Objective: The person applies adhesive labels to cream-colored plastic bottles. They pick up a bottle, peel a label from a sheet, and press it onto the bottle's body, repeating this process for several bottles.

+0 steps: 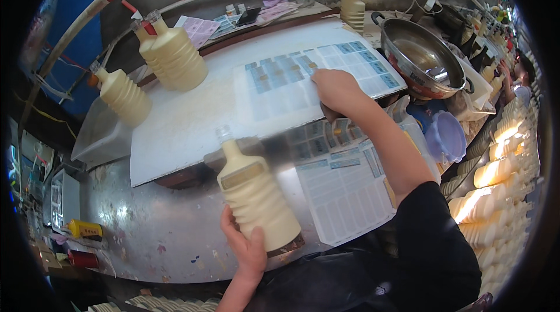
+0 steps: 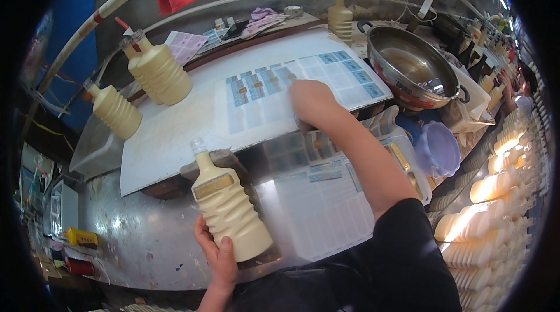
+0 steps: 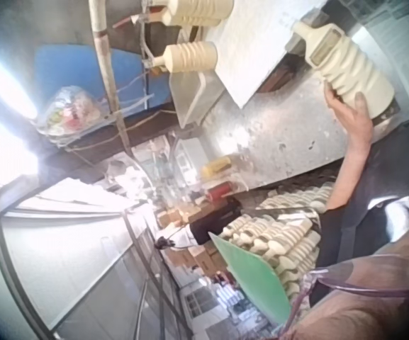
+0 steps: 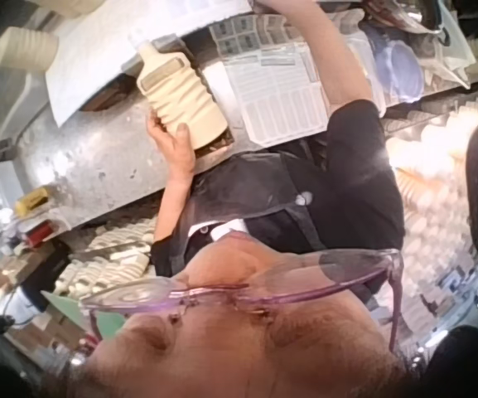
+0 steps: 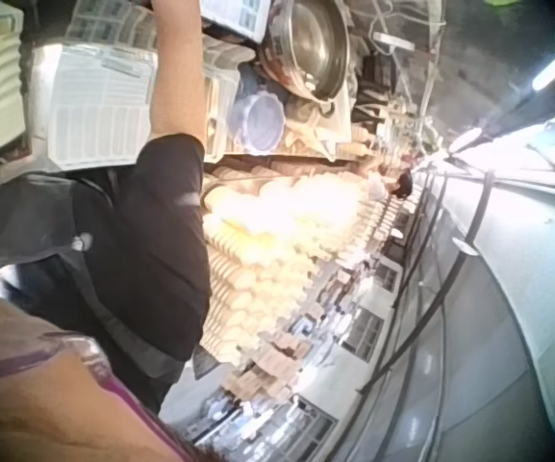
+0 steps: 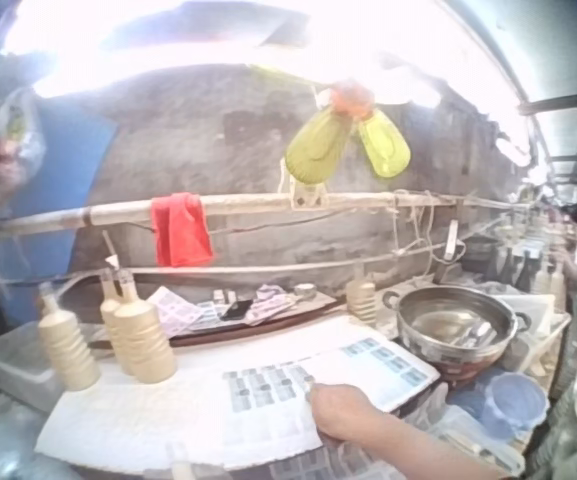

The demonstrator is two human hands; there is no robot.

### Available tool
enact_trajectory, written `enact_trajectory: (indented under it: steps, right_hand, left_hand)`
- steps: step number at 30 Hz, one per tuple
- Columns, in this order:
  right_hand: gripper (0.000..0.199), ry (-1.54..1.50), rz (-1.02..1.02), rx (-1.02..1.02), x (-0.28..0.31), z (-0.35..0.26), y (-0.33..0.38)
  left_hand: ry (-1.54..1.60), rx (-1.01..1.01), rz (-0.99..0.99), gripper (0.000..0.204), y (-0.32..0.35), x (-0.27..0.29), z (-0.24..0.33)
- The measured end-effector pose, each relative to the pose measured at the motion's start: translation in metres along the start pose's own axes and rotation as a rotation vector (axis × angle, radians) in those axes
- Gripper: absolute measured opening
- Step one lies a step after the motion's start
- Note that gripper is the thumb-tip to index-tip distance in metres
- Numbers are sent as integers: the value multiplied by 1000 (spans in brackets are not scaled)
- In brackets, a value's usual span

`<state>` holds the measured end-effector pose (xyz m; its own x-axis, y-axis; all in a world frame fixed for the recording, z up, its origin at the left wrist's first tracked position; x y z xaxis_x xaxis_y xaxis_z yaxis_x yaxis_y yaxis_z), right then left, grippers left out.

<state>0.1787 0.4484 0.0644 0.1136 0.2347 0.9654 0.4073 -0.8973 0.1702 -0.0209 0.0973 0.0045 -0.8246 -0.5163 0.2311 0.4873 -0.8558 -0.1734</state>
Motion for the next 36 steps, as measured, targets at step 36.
enact_trajectory:
  steps: [36]
  right_hand:
    - [22,-24,516,1309,-55,-146,269]
  left_hand:
    - [125,210,-42,64,25,9,-11]
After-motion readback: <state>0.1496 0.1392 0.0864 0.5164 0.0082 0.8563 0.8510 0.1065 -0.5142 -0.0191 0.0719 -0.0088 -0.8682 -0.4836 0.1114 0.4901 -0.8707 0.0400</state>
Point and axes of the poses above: each hand's wrist, its own y-axis away from the middle knuckle, its own x-axis out of the back of the hand, z = x × y, the point moved 7 cm from there along -y, towards the middle knuckle, and after that the axes turned 6 degrees about -y, right-handed, at the moved point
